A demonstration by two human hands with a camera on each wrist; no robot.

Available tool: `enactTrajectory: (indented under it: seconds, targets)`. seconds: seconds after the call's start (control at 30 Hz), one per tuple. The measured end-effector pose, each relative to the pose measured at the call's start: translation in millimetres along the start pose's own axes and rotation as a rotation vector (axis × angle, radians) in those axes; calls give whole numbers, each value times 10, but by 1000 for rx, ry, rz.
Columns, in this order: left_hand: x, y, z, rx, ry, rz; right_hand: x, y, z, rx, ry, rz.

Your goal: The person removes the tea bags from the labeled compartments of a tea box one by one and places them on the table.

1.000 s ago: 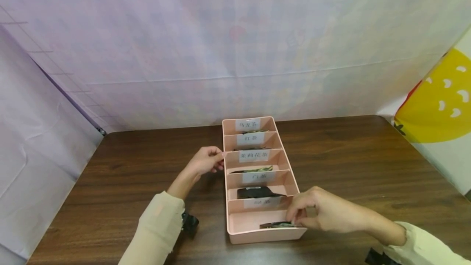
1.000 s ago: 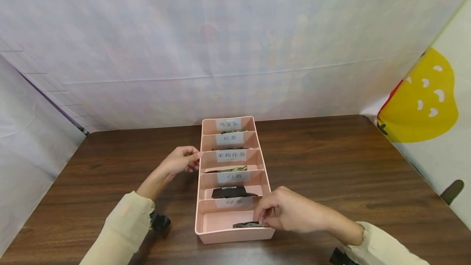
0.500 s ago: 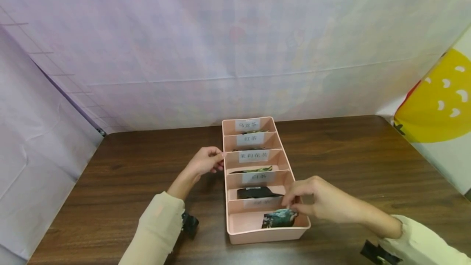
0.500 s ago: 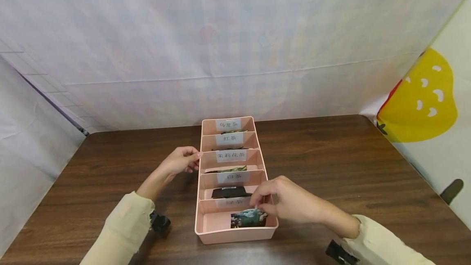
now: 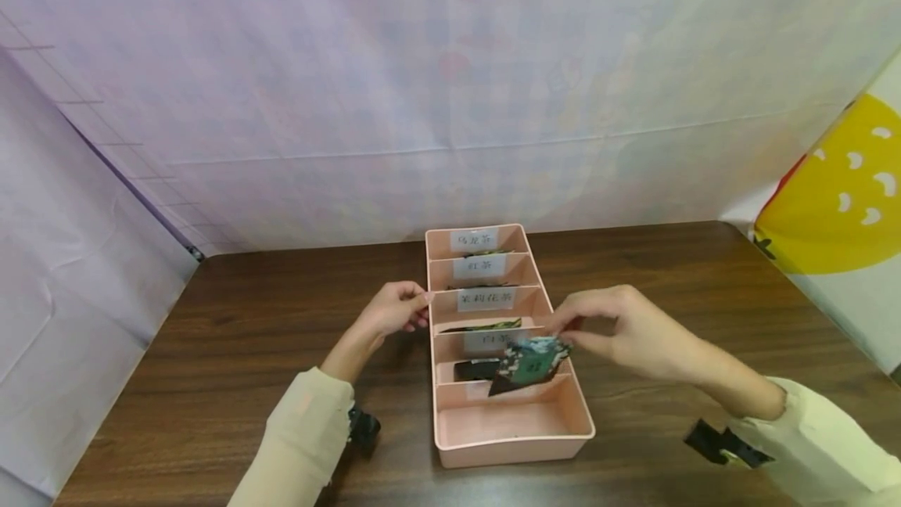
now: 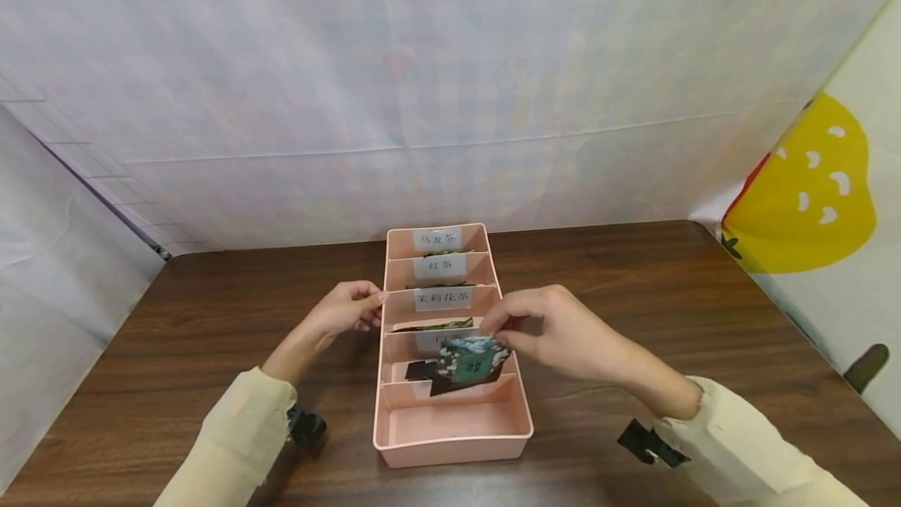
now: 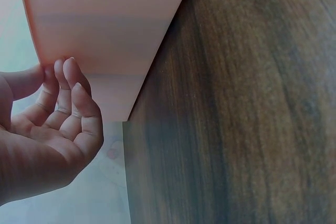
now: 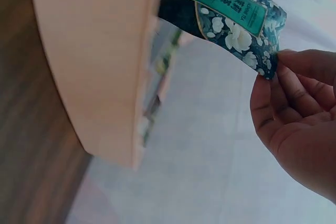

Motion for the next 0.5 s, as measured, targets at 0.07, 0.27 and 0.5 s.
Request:
enactTrajectory:
  seconds: [0.07,0.27,0.5]
  targets:
    - [5,8,8,-1,2,-2,-121,-20,37,30,-26,-41]
    - [8,10,9,1,4,-8,-465,-123,96,133,-87,-204]
    - [2,-3,-5,-2,-4,-11,-643,-371,28,261,-57,-320]
Point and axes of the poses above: each hand's wrist, its own z-axis towards the middle knuckle, its own x-axis out of the palm, y = z × x, the point moved 5 cm from there along z, towards the middle knuckle, and after that the axes turned 11 degrees about -z, right-handed, at the moved point
